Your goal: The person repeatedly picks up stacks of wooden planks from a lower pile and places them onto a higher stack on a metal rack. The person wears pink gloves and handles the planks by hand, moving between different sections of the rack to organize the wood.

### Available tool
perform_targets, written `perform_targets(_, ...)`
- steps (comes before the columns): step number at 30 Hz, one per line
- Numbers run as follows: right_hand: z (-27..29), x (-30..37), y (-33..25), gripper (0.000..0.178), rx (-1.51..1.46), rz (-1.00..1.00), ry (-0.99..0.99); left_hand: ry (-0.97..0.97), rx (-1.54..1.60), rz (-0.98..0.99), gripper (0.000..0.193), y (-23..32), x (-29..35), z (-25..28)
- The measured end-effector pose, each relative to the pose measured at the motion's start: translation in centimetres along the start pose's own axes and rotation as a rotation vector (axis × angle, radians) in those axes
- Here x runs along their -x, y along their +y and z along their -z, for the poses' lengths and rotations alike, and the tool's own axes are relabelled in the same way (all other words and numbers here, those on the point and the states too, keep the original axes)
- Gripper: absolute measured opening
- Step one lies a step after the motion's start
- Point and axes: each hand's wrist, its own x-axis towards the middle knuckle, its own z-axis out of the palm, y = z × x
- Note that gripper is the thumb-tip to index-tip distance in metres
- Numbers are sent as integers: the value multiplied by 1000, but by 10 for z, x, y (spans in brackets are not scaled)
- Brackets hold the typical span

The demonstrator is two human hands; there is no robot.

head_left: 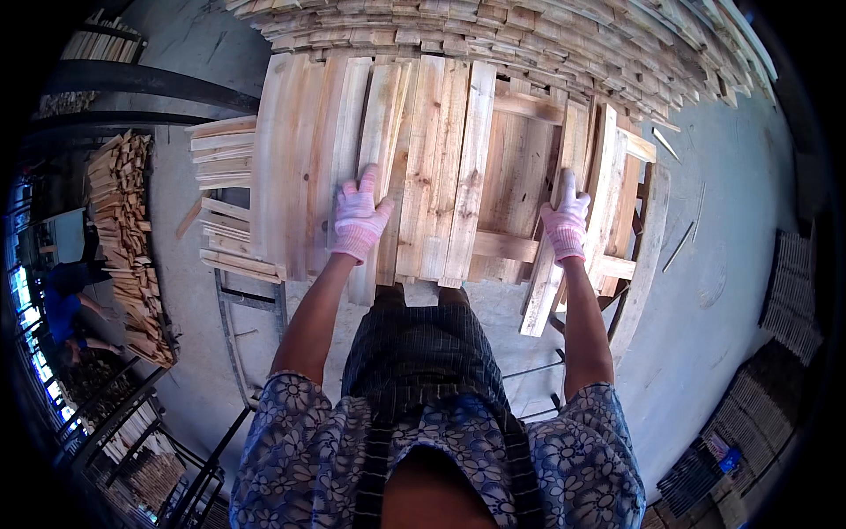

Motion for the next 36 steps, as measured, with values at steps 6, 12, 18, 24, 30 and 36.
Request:
perform_targets(6,-89,-25,-55,64,-306,152,28,90,-341,-46,73,0,-12,-35)
perform_targets(12,-84,-27,-65,64,-425,126,-256,168,-392,-82,67,2,-15,-42)
perform_targets(18,40,-61,3,73,47,-174,110,245,-394,-76,65,-18,-12,-39)
perform_targets(24,14,-64,98,86,-71,-266,29,191,-376,-61,64,-1,-13,-37)
perform_targets(30,30,-74,125,83,-276,-130,33,266,-377,-97,64,-12,-12,-41)
perform_targets(36,3,-48,33,104,262,-289,62,209,-355,-67,65,-2,-16,-35)
